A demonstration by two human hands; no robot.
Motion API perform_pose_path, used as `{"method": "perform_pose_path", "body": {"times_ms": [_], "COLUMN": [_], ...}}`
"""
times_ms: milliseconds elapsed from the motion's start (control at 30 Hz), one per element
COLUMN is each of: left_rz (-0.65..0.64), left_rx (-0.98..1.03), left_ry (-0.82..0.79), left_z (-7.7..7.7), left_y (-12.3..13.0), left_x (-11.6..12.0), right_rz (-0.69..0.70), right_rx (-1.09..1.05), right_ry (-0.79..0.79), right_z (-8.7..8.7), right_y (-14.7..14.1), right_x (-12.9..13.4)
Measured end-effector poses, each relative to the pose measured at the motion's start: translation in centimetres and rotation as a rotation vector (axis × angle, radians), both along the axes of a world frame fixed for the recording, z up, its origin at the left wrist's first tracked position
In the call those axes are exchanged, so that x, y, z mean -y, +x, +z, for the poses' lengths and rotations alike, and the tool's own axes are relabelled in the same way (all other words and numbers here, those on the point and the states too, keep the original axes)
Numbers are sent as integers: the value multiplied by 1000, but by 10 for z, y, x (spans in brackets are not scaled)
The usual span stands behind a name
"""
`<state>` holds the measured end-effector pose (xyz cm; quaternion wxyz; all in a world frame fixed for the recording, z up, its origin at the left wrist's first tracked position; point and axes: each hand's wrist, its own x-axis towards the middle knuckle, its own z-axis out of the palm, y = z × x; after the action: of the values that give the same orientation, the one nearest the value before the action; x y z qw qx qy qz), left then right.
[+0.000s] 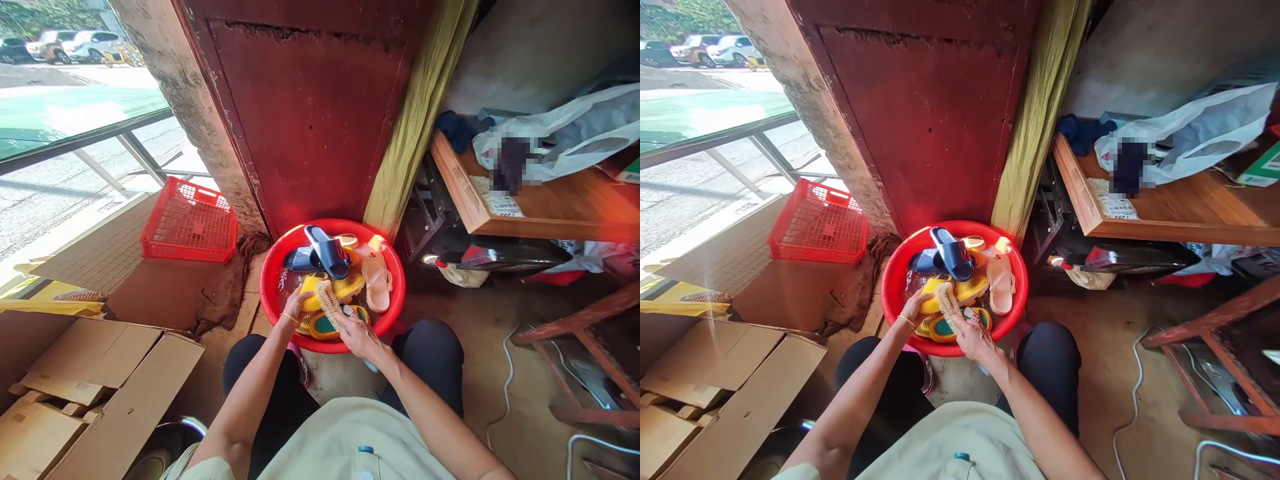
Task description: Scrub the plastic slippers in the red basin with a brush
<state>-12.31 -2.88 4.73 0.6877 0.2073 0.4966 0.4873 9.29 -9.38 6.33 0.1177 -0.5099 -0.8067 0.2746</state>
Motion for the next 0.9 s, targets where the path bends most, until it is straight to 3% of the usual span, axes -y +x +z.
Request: {"method": "perform_pose_path", "body": {"times_ms": [133, 233, 367, 467, 567, 700, 800, 900], "left_rz": [-184, -274, -297, -355, -480, -618, -667, -689], "left_rx": [110, 99, -2, -78, -171, -296, -348, -348], "left_ry": [101, 178, 200, 231, 284, 376, 431, 457], "left_z": [12, 19, 20, 22, 28, 35, 35, 31], "left_y": [-18, -26, -29, -34, -39, -39, -38, -38], "left_x": [9, 18, 22, 18, 13, 11, 11, 12], "right_rz": [-153, -255, -107, 20, 105, 277, 352, 423], "right_rx": [58, 9, -36, 88, 281, 479, 530, 509], "right_ry": [55, 74, 106, 138, 183, 257, 304, 343], "right_z": [13, 13, 6, 13, 38, 78, 90, 84], "right_y": [14, 27, 31, 46, 81, 117, 106, 73], "right_x": [-31, -48, -38, -22, -27, -57, -70, -68]}}
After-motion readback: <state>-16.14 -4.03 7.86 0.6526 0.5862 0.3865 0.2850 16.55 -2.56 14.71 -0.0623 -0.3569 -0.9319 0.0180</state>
